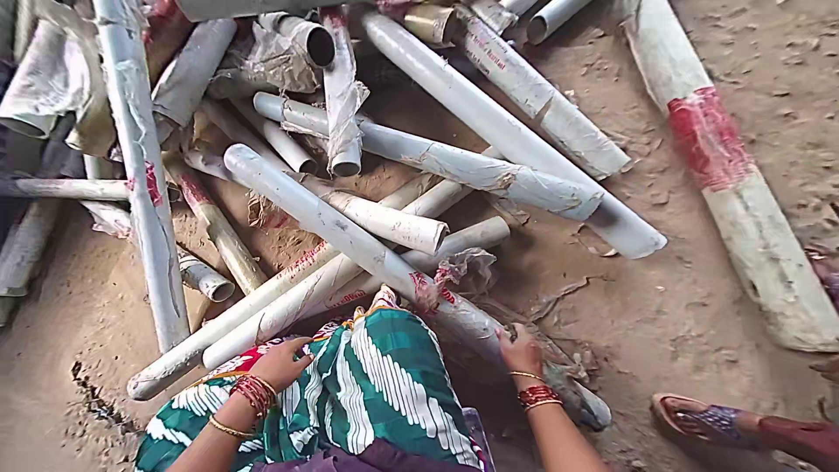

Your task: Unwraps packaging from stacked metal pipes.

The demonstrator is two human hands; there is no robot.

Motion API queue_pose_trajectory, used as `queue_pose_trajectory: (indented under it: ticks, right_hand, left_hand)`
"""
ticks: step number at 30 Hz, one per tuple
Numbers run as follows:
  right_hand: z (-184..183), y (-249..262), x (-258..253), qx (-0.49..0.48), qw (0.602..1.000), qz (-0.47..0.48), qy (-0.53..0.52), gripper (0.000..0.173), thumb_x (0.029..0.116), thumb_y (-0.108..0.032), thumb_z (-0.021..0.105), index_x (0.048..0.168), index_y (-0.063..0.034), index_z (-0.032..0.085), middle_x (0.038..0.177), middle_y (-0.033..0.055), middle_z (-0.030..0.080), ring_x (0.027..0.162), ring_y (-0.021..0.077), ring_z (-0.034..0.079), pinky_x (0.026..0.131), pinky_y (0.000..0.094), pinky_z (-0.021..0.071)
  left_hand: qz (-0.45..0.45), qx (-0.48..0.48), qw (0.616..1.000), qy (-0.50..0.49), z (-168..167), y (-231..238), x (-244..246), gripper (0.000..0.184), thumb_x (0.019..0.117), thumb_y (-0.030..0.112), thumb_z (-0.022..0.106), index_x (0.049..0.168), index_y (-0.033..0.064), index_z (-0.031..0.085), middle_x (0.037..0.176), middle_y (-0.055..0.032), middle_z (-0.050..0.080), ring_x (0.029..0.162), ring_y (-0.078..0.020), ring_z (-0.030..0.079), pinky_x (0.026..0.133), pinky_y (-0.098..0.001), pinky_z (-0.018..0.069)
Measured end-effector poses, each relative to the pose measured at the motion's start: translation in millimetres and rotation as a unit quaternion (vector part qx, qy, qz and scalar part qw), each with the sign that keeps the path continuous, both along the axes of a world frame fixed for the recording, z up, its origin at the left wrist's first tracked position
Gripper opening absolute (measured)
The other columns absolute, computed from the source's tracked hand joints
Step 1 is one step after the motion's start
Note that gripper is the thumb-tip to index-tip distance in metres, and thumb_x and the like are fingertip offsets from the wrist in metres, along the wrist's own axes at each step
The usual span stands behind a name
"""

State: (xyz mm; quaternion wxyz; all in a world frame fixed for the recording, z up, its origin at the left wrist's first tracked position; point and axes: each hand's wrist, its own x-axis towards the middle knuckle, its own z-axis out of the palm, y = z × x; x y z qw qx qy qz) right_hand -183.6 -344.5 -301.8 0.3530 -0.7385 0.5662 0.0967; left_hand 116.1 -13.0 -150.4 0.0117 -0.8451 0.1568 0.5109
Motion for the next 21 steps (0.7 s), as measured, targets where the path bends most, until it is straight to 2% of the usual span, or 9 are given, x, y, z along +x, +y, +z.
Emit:
queue_pose_trajectory:
  ticks: [1,3,5,7,9,12,14,16,21]
  right_hand:
    - [-0.1,7.5,37.5,0.006,0.997,0.004,-0.071,0.044,0.0987,-0.024,0.069,0.126,0.0102,0.063,0.118,0.0329,0.067,0.114,0.0458,0.064,0.103,0.0597,0.0452]
    - [-2.7,24.5,107.4,0.045,0.983,0.07,-0.162,0.057,0.0897,-0.021,0.079,0.137,0.0054,0.06,0.131,0.0303,0.061,0.12,0.0423,0.06,0.106,0.0535,0.0454]
    - [-10.4,28.8,158.8,0.063,0.967,0.217,-0.117,0.082,0.0851,-0.023,0.082,0.156,-0.0086,0.043,0.154,0.0255,0.044,0.126,0.0429,0.059,0.103,0.0545,0.0504]
    - [-16.4,24.7,181.2,0.07,0.947,0.315,0.003,0.091,0.0865,-0.022,0.08,0.163,-0.0188,0.031,0.162,0.0216,0.034,0.123,0.0428,0.061,0.097,0.0561,0.0528]
    - [-19.9,16.4,180.9,0.062,0.932,0.346,0.086,0.079,0.0893,-0.022,0.077,0.157,-0.011,0.037,0.157,0.0259,0.037,0.118,0.0452,0.063,0.094,0.0582,0.0535]
    - [-23.4,6.7,164.3,0.074,0.927,0.355,0.096,0.055,0.1001,-0.034,0.065,0.14,0.0019,0.053,0.142,0.0262,0.055,0.123,0.0427,0.061,0.1,0.0586,0.0491]
    - [-26.3,3.3,159.5,0.091,0.926,0.354,0.093,0.042,0.1052,-0.031,0.056,0.13,0.0012,0.063,0.136,0.0226,0.06,0.126,0.0388,0.06,0.104,0.0575,0.0468]
    - [-23.8,7.0,163.8,0.113,0.924,0.351,0.105,0.038,0.1076,-0.027,0.049,0.125,0.0013,0.066,0.134,0.0224,0.063,0.128,0.0374,0.059,0.106,0.057,0.0443]
    - [-2.1,23.2,155.5,0.125,0.931,0.331,0.095,0.033,0.1064,-0.023,0.05,0.112,0.0035,0.07,0.124,0.024,0.067,0.122,0.0375,0.062,0.104,0.0565,0.0446]
  left_hand:
    - [0.0,-0.002,1.0,0.008,-3.7,-2.5,-1.5,0.047,0.1066,0.027,0.054,0.149,0.0073,0.052,0.132,-0.0217,0.066,0.124,-0.0386,0.061,0.109,-0.0588,0.0413]
    - [0.003,-0.008,1.0,0.016,-5.2,-5.8,-5.2,0.048,0.1068,0.028,0.053,0.15,0.0081,0.05,0.132,-0.0208,0.065,0.125,-0.0376,0.061,0.11,-0.0576,0.0408]
    - [-0.003,-0.016,1.0,0.021,-4.7,-7.3,-2.3,0.048,0.1072,0.029,0.052,0.151,0.0091,0.049,0.134,-0.0197,0.064,0.126,-0.0361,0.06,0.111,-0.0557,0.041]
    - [-0.009,-0.028,0.999,0.019,-6.9,-3.7,4.3,0.048,0.1072,0.027,0.052,0.151,0.0082,0.049,0.134,-0.0203,0.064,0.126,-0.0363,0.06,0.111,-0.0556,0.0412]
    - [-0.003,-0.036,0.999,0.001,-10.2,0.8,14.7,0.046,0.107,0.026,0.052,0.149,0.0076,0.051,0.134,-0.0209,0.064,0.127,-0.0374,0.059,0.111,-0.0569,0.0408]
    - [0.01,-0.03,0.999,-0.017,-18.0,3.4,31.1,0.045,0.1072,0.026,0.051,0.148,0.0066,0.053,0.138,-0.0205,0.062,0.132,-0.0378,0.056,0.114,-0.0571,0.0378]
    - [0.013,-0.031,0.999,-0.014,-26.7,-1.4,38.2,0.045,0.1076,0.027,0.05,0.148,0.0059,0.052,0.137,-0.0204,0.063,0.132,-0.0374,0.057,0.113,-0.0571,0.0378]
    - [0.01,-0.035,0.999,-0.009,-32.9,-10.2,44.0,0.046,0.1078,0.027,0.05,0.148,0.0056,0.052,0.137,-0.0217,0.062,0.131,-0.0378,0.057,0.113,-0.0567,0.0384]
    - [-0.075,-0.034,0.997,-0.007,-42.1,-58.0,67.5,0.045,0.108,0.025,0.049,0.148,0.0041,0.051,0.143,-0.0234,0.057,0.135,-0.0405,0.052,0.113,-0.0591,0.0373]
